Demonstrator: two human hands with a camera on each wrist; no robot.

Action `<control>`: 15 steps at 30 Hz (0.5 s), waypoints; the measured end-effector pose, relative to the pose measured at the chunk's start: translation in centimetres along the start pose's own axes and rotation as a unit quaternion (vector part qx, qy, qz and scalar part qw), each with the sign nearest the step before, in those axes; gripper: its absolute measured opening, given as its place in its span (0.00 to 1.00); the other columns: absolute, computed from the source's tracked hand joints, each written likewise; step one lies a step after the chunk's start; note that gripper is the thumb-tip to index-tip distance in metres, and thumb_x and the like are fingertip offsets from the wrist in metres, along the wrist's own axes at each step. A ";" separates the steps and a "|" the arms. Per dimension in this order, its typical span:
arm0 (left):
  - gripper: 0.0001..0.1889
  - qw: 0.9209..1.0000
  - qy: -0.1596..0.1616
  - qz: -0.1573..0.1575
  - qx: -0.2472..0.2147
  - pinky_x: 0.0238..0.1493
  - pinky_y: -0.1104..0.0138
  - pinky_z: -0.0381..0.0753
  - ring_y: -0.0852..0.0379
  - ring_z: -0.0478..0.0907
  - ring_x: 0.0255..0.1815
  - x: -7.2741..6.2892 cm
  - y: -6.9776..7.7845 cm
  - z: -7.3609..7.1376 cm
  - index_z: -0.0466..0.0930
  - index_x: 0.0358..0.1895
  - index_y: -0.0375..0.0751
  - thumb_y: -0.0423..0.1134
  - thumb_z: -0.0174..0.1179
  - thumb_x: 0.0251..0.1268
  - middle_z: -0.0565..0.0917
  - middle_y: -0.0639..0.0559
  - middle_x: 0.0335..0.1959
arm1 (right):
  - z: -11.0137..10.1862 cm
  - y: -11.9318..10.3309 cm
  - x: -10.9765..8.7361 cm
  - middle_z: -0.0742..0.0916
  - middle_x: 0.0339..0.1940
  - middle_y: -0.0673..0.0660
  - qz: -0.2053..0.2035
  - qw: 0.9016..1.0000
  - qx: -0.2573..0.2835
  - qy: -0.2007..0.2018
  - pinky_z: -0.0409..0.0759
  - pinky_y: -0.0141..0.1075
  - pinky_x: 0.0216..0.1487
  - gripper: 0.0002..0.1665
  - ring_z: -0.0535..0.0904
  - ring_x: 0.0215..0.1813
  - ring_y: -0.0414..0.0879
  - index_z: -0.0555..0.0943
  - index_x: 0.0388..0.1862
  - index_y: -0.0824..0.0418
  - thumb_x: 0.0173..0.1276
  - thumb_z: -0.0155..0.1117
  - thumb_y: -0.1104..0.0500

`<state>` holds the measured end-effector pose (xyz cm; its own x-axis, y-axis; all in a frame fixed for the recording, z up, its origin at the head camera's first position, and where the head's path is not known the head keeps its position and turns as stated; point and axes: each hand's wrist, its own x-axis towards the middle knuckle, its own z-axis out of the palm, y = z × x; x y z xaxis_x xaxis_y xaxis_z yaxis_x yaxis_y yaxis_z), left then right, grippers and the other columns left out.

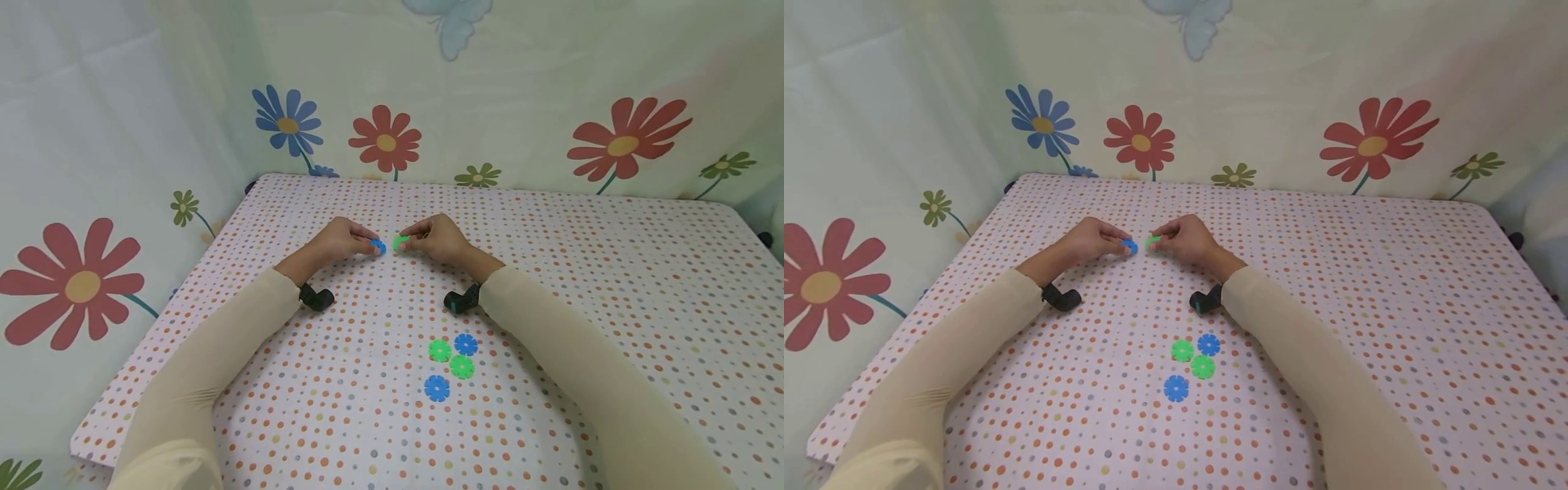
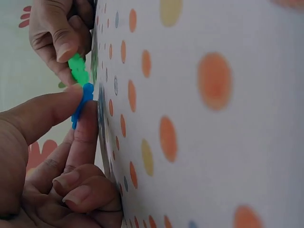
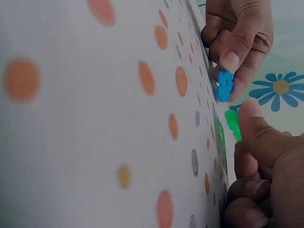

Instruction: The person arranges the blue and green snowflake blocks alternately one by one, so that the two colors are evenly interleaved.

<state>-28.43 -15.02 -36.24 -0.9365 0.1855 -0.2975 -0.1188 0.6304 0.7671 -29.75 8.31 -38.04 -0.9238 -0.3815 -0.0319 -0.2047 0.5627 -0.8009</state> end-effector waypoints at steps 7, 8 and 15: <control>0.17 0.999 0.002 0.009 0.033 0.45 0.66 0.75 0.57 0.78 0.43 0.1 0.1 0.3 0.86 0.50 0.48 0.45 0.73 0.57 0.86 0.52 0.43 | 0.2 0.0 -0.1 0.89 0.40 0.56 -0.010 0.999 -0.050 -0.007 0.71 0.33 0.34 0.19 0.75 0.32 0.44 0.88 0.49 0.57 0.61 0.74 0.51; 0.17 0.999 0.003 0.011 0.040 0.44 0.66 0.75 0.57 0.78 0.42 0.1 0.1 0.4 0.86 0.50 0.48 0.45 0.73 0.57 0.86 0.53 0.43 | 0.2 -0.1 -0.1 0.89 0.40 0.56 -0.010 0.999 -0.053 -0.008 0.71 0.34 0.35 0.19 0.75 0.32 0.44 0.88 0.49 0.57 0.61 0.74 0.51; 0.17 0.995 0.013 0.035 0.087 0.42 0.67 0.75 0.56 0.78 0.41 -0.1 0.2 0.5 0.86 0.50 0.46 0.45 0.73 0.57 0.86 0.51 0.41 | 0.1 -0.4 -0.4 0.87 0.33 0.54 -0.038 0.996 -0.085 -0.007 0.72 0.34 0.35 0.21 0.74 0.31 0.44 0.87 0.50 0.59 0.60 0.75 0.51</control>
<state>-28.20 -14.52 -36.35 -0.9488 0.2158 -0.2306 0.0041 0.7385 0.6743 -29.29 8.14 -37.79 -0.8996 -0.4365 0.0155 -0.3263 0.6481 -0.6881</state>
